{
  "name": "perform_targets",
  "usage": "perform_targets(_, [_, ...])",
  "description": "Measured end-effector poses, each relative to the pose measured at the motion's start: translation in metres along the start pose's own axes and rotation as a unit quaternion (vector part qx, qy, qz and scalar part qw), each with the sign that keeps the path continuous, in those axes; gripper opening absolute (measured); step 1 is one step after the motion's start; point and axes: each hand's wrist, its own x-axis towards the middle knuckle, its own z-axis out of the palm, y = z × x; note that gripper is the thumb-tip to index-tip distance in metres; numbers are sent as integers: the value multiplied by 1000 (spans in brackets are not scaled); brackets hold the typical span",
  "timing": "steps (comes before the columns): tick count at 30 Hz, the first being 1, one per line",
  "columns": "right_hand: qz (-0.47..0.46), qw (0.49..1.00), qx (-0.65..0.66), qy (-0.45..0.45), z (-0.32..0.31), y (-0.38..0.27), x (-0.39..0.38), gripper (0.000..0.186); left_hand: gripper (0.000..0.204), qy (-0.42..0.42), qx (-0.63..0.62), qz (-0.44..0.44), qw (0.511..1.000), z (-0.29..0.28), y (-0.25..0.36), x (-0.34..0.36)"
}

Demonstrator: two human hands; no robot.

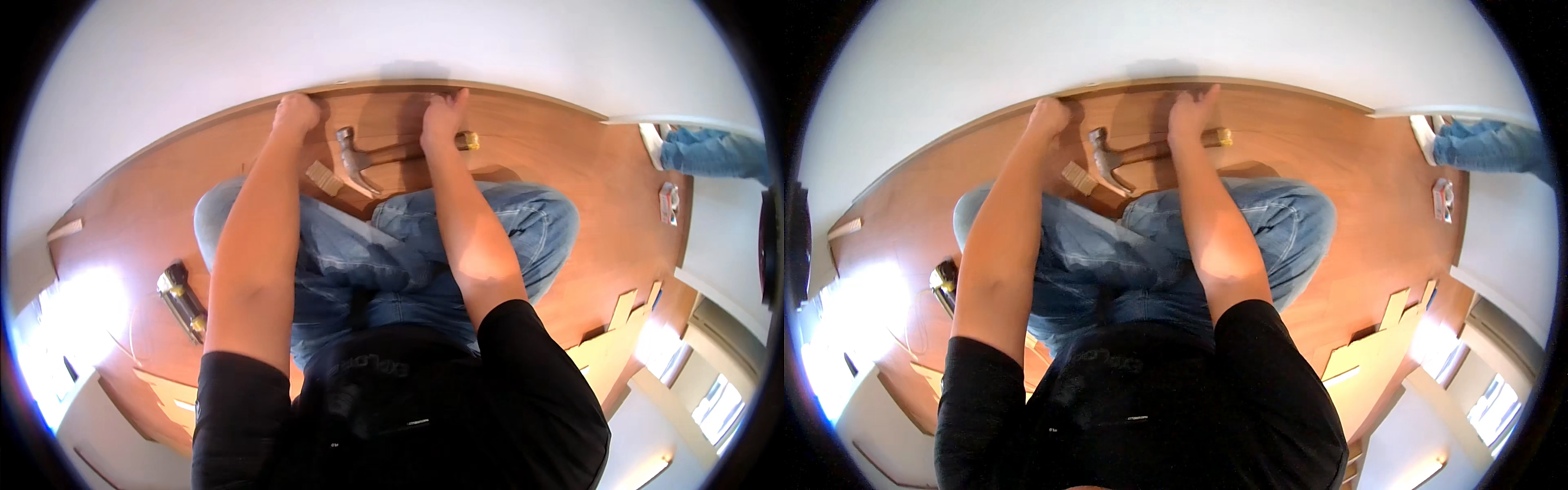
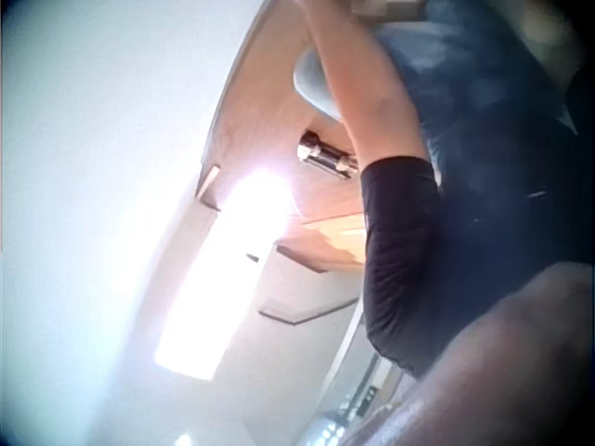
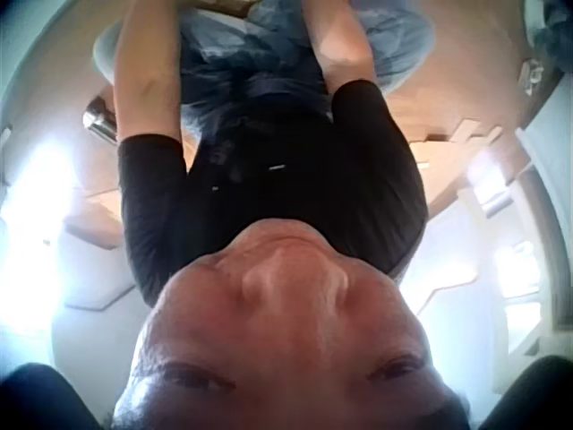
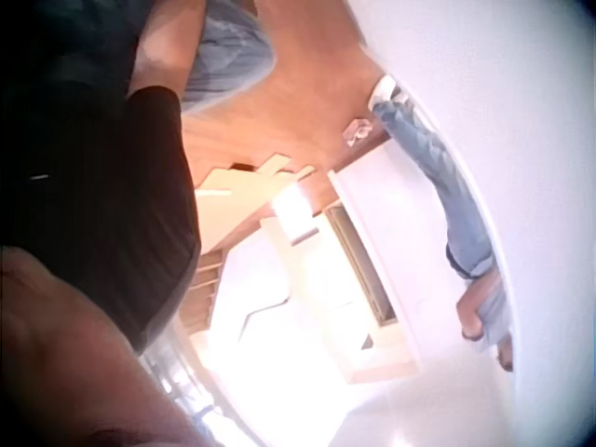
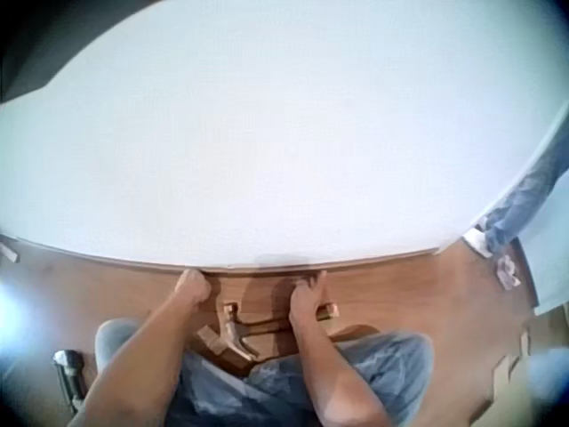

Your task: The person installs flooring by hammering a floorboard into place against a wall and then fitting additional boards into the existing floor layout while sitting on the floor.

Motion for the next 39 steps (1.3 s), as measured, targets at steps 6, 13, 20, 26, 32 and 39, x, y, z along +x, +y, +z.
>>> perform_targets(6, [-157,951,-264,-46,-11,-12,-10,61,48,-70,-46,-58,995,-23,8,-28])
perform_targets(13, [-81,946,-230,-215,4,3,-12,40,46,-14,-91,-75,993,-33,11,-49])
perform_targets(20, [-34,957,-204,-205,9,17,22,26,42,11,-123,-10,992,-16,14,-27])
perform_targets(26, [3,946,-196,-257,5,11,10,29,39,-55,-47,24,997,-39,18,-46])
perform_targets(32, [-244,881,-333,-230,1,-7,-7,42,35,30,-31,63,997,-67,29,-79])
perform_targets(39, [-259,850,-398,-228,7,-18,-44,51,39,3,31,57,998,-67,21,-87])
